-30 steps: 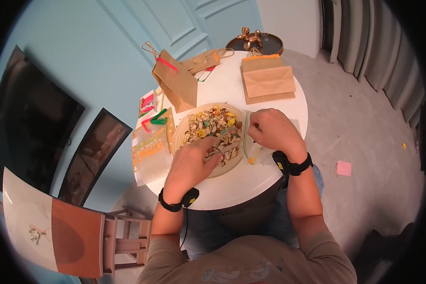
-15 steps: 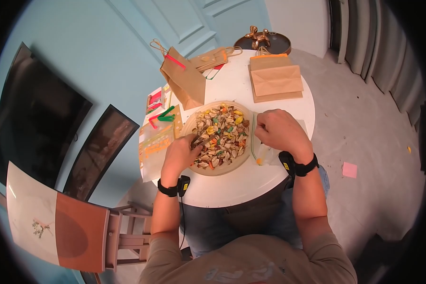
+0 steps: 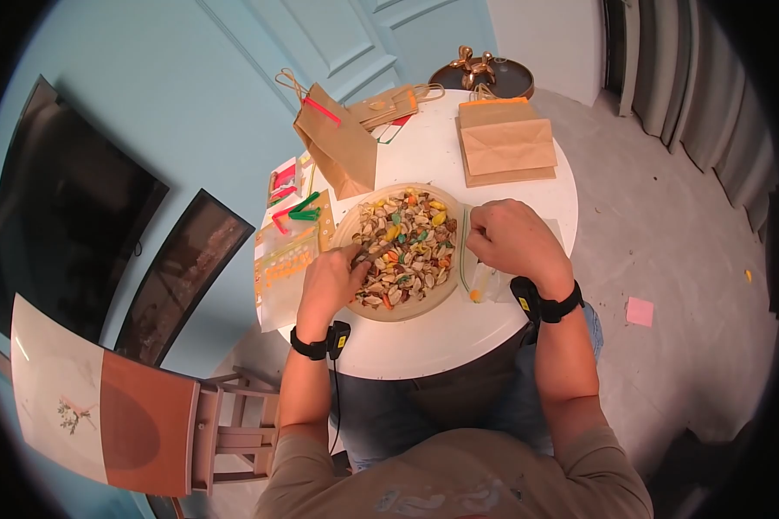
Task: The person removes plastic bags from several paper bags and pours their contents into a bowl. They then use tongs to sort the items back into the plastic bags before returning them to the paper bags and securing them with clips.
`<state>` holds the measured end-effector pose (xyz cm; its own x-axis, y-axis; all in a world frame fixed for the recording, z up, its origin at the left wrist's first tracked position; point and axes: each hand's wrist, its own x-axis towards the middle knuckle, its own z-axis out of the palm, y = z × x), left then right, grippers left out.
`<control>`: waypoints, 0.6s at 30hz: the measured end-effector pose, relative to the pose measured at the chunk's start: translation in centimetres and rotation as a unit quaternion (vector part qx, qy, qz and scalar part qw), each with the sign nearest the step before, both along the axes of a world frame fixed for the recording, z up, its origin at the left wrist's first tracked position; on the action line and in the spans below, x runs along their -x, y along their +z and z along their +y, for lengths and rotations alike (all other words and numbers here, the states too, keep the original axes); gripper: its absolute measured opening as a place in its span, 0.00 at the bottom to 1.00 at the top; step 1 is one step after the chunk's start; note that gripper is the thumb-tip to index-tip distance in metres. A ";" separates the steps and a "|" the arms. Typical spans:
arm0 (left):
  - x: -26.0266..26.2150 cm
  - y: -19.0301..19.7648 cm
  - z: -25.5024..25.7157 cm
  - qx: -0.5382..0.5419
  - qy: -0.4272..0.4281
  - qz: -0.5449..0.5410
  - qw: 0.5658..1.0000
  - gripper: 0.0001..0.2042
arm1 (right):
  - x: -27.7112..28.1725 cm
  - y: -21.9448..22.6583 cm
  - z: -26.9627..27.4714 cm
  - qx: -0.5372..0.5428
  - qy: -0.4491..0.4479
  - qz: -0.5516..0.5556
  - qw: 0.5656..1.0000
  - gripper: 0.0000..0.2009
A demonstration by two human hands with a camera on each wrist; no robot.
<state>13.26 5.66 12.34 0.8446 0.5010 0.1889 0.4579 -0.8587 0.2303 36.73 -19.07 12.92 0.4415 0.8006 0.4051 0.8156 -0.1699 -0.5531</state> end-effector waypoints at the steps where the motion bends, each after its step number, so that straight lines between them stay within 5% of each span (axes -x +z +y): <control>1: 0.0 0.0 -0.1 -0.003 -0.001 -0.004 1.000 0.17 | 0.0 0.1 0.0 0.004 -0.001 -0.002 1.000 0.10; 18: -1.0 -0.5 -1.1 -0.098 -0.038 -0.010 0.994 0.09 | 0.3 0.6 -0.1 0.022 -0.007 -0.001 1.000 0.11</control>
